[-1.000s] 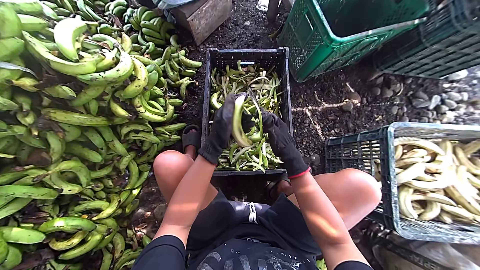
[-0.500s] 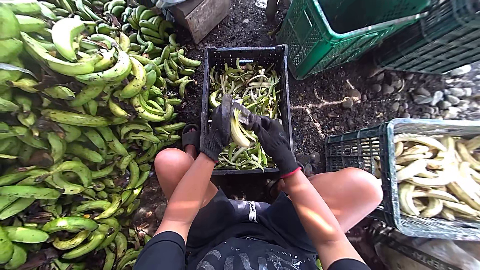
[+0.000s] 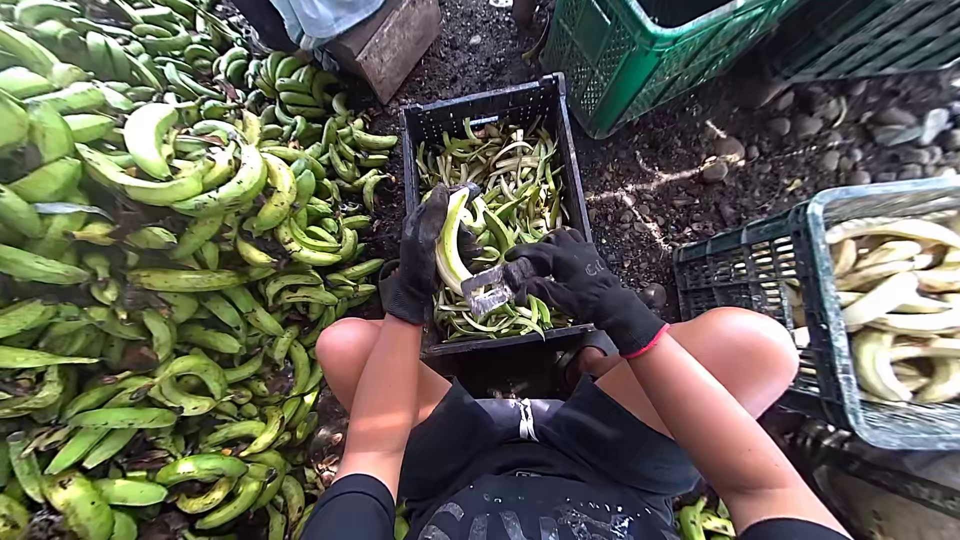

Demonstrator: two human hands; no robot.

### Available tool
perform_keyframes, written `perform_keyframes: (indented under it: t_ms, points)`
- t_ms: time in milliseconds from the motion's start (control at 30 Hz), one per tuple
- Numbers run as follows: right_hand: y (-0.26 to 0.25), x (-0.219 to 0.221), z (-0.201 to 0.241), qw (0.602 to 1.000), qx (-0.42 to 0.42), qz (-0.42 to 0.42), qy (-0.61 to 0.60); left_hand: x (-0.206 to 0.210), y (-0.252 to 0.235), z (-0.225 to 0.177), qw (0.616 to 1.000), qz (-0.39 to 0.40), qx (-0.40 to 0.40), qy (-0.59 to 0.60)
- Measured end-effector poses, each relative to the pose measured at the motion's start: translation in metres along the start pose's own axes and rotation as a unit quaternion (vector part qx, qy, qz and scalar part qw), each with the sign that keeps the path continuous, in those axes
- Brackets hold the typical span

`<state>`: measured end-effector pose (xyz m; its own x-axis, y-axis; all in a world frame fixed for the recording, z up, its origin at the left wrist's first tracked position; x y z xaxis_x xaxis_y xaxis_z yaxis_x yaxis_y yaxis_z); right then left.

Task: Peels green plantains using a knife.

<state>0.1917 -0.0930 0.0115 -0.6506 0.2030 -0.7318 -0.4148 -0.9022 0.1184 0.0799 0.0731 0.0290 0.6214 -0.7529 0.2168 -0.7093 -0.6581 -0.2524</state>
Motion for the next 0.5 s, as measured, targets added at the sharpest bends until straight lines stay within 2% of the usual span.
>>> perform_keyframes:
  t_ms: [133,267,367,500]
  points:
    - [0.000,0.006,0.002,0.997,0.075,0.017,0.019,0.012,0.002,-0.004,0.998,0.032,0.023,-0.052]
    - [-0.008,0.012,-0.007,0.978,0.193,-0.032,-0.067,0.014,0.003,0.014,0.997,0.030,0.015,-0.065]
    - [-0.019,0.014,-0.029,0.946,0.267,-0.085,-0.165,0.016,0.009,0.019,0.993,0.003,-0.003,-0.116]
    - [-0.017,-0.006,-0.056,0.919,0.324,-0.064,-0.213,0.008,0.013,0.008,0.981,0.029,-0.012,-0.193]
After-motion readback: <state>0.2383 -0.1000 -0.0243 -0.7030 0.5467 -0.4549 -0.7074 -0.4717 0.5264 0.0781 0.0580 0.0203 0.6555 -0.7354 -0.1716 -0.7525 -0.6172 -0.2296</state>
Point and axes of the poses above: each hand's wrist, its own y-axis away from the middle knuckle, its own x-axis out of the palm, z = x × y, the point moved 8 cm from there along -y, towards the middle knuckle, and after that the axes turned 14 degrees about x, right-handed, at the moved point
